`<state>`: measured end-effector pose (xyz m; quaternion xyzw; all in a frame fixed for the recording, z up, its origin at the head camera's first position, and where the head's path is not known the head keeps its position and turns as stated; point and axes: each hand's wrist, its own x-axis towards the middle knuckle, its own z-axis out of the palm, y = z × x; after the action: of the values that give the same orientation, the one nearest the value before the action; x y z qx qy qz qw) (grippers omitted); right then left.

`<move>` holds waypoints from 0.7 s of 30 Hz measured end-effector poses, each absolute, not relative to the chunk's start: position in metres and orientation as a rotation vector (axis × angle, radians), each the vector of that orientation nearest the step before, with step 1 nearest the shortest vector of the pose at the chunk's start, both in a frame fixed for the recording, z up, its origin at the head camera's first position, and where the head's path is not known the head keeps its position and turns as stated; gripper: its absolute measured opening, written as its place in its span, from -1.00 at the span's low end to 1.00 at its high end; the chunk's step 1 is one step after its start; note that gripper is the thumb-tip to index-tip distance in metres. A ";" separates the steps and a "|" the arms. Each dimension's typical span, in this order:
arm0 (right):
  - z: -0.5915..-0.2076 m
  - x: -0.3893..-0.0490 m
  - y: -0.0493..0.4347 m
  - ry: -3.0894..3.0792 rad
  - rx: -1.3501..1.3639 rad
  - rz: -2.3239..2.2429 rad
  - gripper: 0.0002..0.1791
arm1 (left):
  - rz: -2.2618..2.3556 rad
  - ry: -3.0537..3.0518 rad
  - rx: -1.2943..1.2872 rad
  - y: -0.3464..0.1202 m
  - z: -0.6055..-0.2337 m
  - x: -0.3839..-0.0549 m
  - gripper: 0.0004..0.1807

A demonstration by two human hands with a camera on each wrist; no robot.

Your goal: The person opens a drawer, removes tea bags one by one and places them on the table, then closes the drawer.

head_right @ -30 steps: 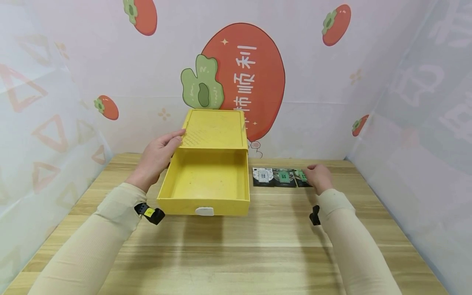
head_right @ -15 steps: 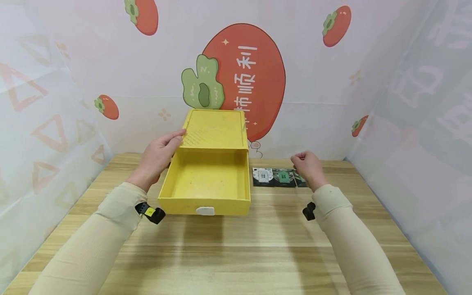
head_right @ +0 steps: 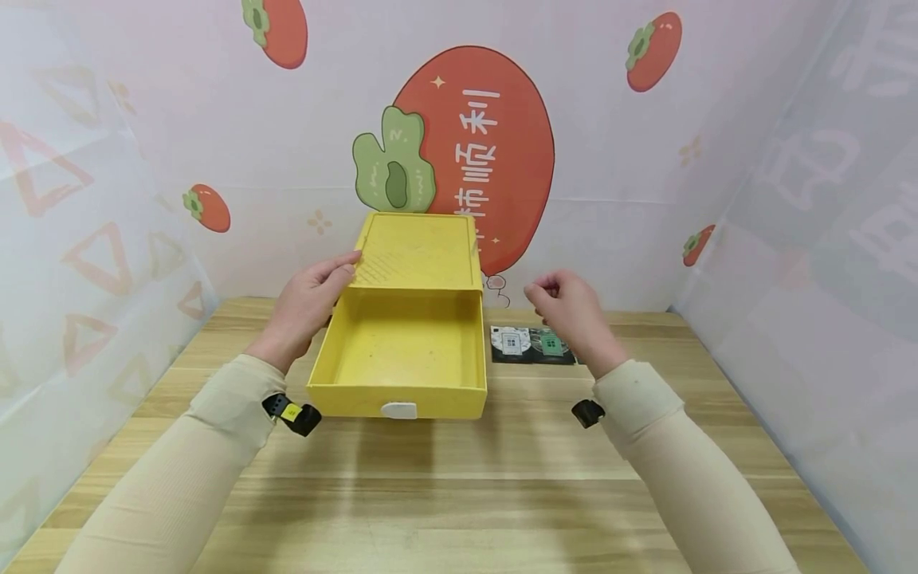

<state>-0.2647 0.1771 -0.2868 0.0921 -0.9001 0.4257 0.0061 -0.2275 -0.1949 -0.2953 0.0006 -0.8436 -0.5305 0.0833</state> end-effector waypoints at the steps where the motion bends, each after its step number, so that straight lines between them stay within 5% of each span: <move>1: -0.284 -0.261 0.174 -2.804 0.322 1.316 -0.53 | -1.582 -2.519 0.002 -0.195 -0.295 -0.228 -0.44; 21: -0.256 -0.181 0.109 -2.353 0.997 1.077 -0.88 | -1.568 -2.517 0.006 -0.195 -0.297 -0.228 -0.46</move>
<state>-0.1808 0.1092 -0.2564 0.3535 -0.8341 0.3819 0.1830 -0.2283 -0.1953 -0.2966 0.0020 -0.8454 -0.5268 0.0880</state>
